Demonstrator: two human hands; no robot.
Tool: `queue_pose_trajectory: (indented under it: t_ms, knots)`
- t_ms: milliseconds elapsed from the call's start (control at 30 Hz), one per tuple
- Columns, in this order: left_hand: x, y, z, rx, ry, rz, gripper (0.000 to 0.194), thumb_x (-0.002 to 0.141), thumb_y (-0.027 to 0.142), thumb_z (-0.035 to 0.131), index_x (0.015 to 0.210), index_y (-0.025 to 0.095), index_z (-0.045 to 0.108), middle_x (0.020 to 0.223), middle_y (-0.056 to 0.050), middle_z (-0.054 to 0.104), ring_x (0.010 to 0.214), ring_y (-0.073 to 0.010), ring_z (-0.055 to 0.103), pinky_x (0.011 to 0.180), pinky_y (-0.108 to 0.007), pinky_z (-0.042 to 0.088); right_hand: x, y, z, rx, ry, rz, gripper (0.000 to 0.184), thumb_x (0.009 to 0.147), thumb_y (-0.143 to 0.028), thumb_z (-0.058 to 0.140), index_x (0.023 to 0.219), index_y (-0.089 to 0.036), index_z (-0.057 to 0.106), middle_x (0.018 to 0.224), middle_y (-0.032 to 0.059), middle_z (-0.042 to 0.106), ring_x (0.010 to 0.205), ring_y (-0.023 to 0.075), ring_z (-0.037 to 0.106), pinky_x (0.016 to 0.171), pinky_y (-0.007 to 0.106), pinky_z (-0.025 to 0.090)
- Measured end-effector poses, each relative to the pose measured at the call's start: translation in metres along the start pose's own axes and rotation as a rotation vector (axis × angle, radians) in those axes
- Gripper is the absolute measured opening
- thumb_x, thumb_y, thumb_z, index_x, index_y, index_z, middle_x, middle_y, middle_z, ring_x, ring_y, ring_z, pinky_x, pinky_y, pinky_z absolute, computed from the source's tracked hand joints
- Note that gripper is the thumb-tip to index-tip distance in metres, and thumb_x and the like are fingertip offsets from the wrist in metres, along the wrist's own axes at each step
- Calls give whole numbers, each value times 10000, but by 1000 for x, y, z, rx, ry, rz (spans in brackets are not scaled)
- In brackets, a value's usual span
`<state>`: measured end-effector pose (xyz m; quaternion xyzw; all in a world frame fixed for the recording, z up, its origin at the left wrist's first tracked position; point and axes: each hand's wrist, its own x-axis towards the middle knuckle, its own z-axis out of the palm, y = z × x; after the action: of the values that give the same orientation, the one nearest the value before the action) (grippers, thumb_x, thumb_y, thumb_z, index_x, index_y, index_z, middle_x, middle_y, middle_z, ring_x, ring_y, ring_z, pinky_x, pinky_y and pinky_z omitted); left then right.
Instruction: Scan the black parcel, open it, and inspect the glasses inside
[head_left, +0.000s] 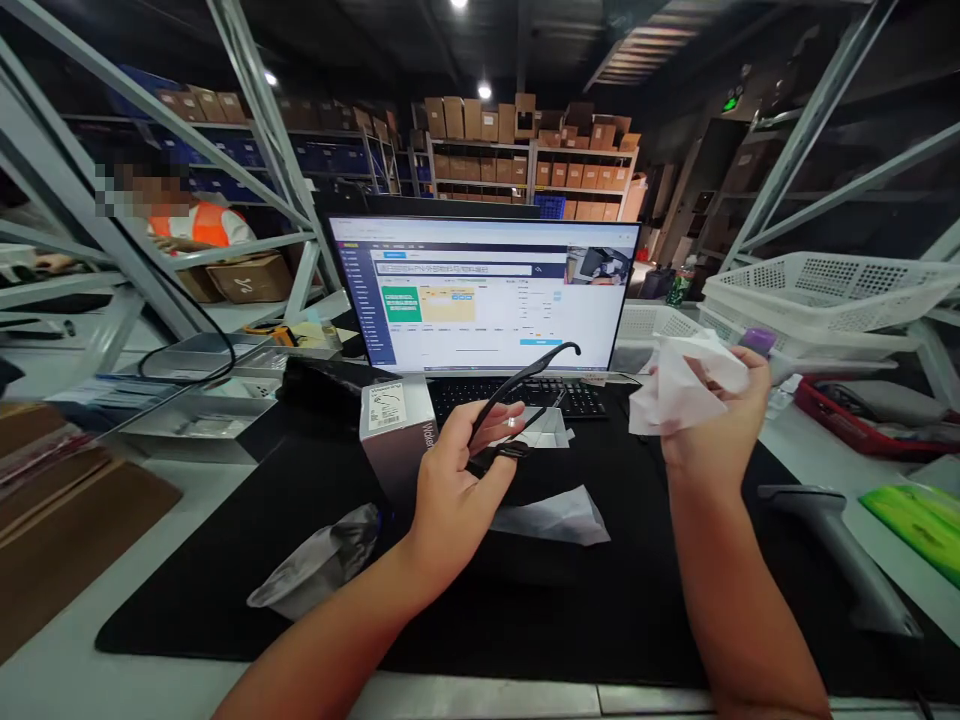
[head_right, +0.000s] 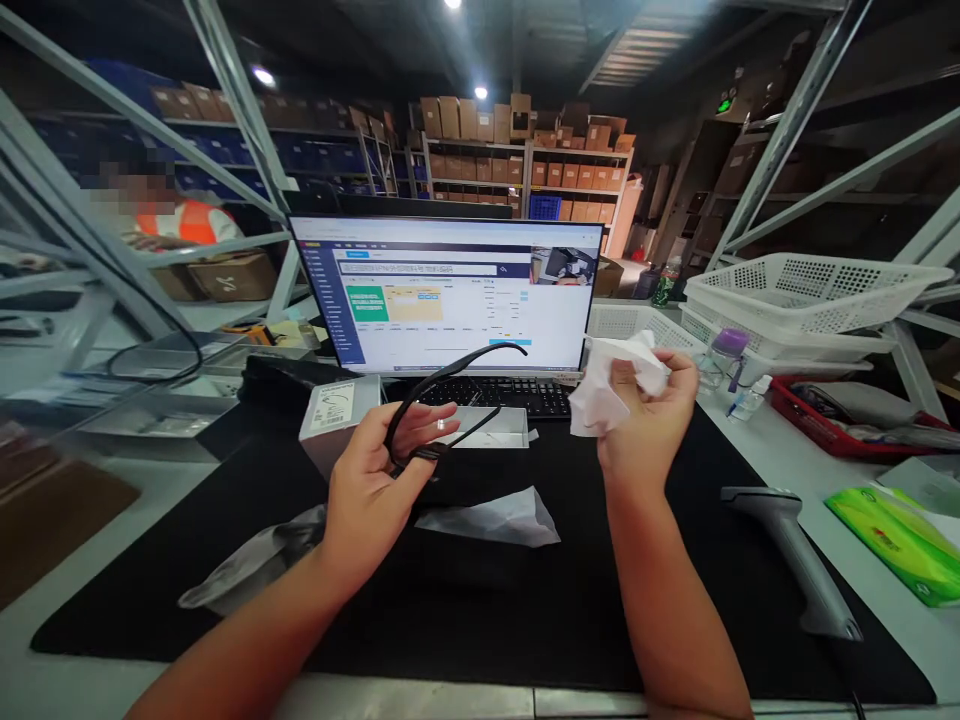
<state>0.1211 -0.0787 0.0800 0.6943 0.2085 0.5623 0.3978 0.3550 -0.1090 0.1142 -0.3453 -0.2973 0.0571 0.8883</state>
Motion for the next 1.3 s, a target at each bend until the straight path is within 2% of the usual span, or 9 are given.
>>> queue_pose_trajectory:
  t_ms: [167, 300, 433, 600, 700, 833, 1033, 1167, 1300]
  knots:
    - [1, 5, -2, -50, -7, 1, 282, 939, 147, 635, 1200, 253, 610, 1242, -10, 724, 1157, -162, 702, 1054, -250, 549, -1, 10, -5, -190, -114, -30, 323, 670, -222, 827, 921, -191, 627, 854, 30, 682, 688, 178, 664, 565, 265, 549]
    - [-2, 3, -1, -19, -30, 20, 346, 924, 115, 635, 1239, 254, 602, 1275, -19, 707, 1181, -175, 689, 1068, -270, 541, -16, 23, -2, -394, -322, -13, 358, 750, -223, 746, 1098, -146, 716, 1111, 111, 711, 1007, 227, 703, 792, 292, 600]
    - [-2, -2, -2, 81, -25, 68, 426, 918, 117, 636, 1312, 276, 601, 1322, -31, 678, 1234, -201, 658, 1110, -325, 517, -32, 9, 1, -392, -579, 220, 627, 718, -223, 785, 1329, -152, 662, 1375, 151, 603, 1192, 293, 645, 775, 293, 625]
    - [-1, -11, -2, 154, -12, 90, 492, 922, 149, 625, 1391, 287, 571, 1348, -42, 659, 1227, -217, 656, 1114, -363, 514, -49, -35, 1, -56, -936, 628, 457, 873, -260, 729, 1328, -275, 696, 1277, 97, 664, 1078, 238, 688, 724, 302, 643]
    - [-1, -12, 0, 175, -14, 107, 499, 920, 150, 618, 1394, 295, 563, 1335, -36, 665, 1183, -208, 674, 1066, -345, 540, -52, -38, -1, 11, -1040, 710, 486, 843, -245, 798, 1319, -282, 709, 1190, 85, 695, 932, 191, 699, 726, 291, 631]
    - [-2, -13, 3, 264, -8, 151, 475, 877, 124, 632, 1336, 237, 592, 1227, -39, 705, 1097, -192, 693, 1005, -313, 560, -62, -13, 4, -66, -984, 580, 364, 767, -316, 884, 1109, -219, 805, 917, 64, 732, 783, 198, 674, 742, 322, 594]
    - [0, -8, 3, 244, 55, 148, 407, 861, 117, 642, 1254, 214, 608, 1131, -20, 723, 970, -148, 697, 868, -231, 580, -75, 10, 18, -227, -1044, -104, 320, 795, -498, 851, 1028, -282, 819, 1064, 56, 748, 1079, 268, 606, 983, 390, 486]
    - [6, -2, 2, 167, 56, 111, 398, 837, 61, 593, 1200, 221, 621, 1054, 13, 726, 913, -118, 707, 823, -191, 582, -68, 7, 18, -248, -1208, -126, 365, 856, -431, 813, 1179, -268, 768, 1230, 72, 704, 1169, 258, 605, 1014, 363, 483]
    - [5, -5, 1, 157, 26, 106, 394, 862, 140, 672, 1244, 219, 623, 1139, -26, 730, 972, -157, 716, 861, -232, 597, -62, 6, 16, -249, -1184, -121, 204, 914, -373, 755, 1075, -255, 798, 1192, 74, 721, 1104, 251, 647, 959, 358, 510]
